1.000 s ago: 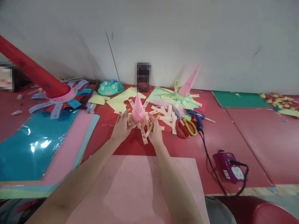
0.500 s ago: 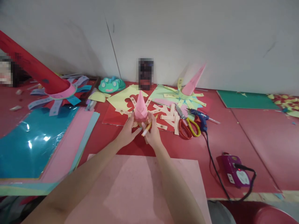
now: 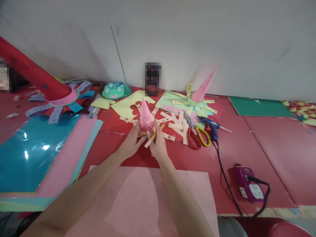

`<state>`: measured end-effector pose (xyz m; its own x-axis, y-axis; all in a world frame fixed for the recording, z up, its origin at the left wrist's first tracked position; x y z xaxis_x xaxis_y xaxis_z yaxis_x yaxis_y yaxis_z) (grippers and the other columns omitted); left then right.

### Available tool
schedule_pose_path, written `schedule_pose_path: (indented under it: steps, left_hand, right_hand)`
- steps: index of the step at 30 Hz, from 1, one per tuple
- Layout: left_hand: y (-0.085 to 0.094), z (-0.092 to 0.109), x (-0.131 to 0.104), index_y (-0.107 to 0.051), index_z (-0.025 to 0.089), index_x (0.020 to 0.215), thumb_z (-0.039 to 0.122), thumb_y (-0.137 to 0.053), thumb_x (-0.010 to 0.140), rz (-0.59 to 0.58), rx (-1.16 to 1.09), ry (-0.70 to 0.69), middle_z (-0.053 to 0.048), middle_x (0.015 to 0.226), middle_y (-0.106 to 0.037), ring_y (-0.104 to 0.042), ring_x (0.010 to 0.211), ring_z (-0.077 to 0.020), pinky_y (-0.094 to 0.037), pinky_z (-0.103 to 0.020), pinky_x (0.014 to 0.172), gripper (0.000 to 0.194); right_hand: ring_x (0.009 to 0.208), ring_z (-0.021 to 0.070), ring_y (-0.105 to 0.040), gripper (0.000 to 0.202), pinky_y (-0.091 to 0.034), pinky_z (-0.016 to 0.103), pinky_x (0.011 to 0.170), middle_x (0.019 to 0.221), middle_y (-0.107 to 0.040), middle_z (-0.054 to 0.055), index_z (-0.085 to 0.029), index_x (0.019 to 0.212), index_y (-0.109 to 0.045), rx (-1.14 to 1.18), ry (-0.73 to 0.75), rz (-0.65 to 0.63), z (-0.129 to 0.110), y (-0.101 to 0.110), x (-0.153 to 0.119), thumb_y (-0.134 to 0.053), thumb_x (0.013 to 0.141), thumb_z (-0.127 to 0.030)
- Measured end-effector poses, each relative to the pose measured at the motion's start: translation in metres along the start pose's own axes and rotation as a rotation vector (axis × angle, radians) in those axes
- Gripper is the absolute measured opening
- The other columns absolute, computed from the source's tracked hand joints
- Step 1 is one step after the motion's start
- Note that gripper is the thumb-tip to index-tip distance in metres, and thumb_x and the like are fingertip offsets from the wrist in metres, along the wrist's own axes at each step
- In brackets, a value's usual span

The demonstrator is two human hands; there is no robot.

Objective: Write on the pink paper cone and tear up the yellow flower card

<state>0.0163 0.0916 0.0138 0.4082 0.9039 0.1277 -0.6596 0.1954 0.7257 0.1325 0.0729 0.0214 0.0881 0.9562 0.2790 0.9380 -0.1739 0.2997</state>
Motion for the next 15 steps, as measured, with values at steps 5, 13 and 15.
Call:
schedule_pose_path:
  steps: [5,13,15]
  left_hand:
    - [0.009,-0.012,0.000,-0.012,0.020,0.143,0.037,-0.038,0.089,0.046,-0.006,0.135,-0.015,0.147,-0.028,-0.038,0.130,-0.0264,-0.041,-0.042,0.099,0.062]
    - [0.006,-0.009,0.003,-0.020,0.016,0.140,0.032,-0.047,0.085,0.050,0.130,0.044,-0.015,0.143,-0.035,-0.028,0.135,-0.0259,-0.026,-0.044,0.110,0.063]
    - [0.004,-0.007,0.003,-0.019,0.014,0.140,0.031,-0.045,0.086,0.050,0.142,0.029,-0.017,0.144,-0.032,-0.026,0.136,-0.0265,-0.023,-0.045,0.111,0.063]
  right_hand:
    - [0.118,0.0207,-0.050,0.044,-0.044,0.040,0.097,0.127,-0.051,0.010,-0.026,0.128,-0.040,0.031,-0.091,0.115,0.004,0.011,0.003,-0.047,0.086,-0.038]
    - [0.125,0.0229,-0.043,0.046,-0.044,0.044,0.097,0.134,-0.047,0.010,-0.028,0.129,-0.040,0.027,-0.106,0.080,0.008,0.014,0.008,-0.050,0.084,-0.036]
    - [0.127,0.0234,-0.041,0.051,-0.042,0.045,0.100,0.137,-0.044,0.010,-0.028,0.131,-0.037,0.032,-0.126,0.060,0.011,0.012,0.008,-0.052,0.083,-0.038]
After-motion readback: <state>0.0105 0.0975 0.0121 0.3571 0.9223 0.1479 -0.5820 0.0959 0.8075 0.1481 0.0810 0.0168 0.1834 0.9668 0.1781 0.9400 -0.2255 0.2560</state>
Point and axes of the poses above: each hand's wrist, its own x-axis towards the middle knuckle, its own y-axis out of the back of the hand, z = x × y, the point moved 9 cm from there along x, towards the middle knuckle
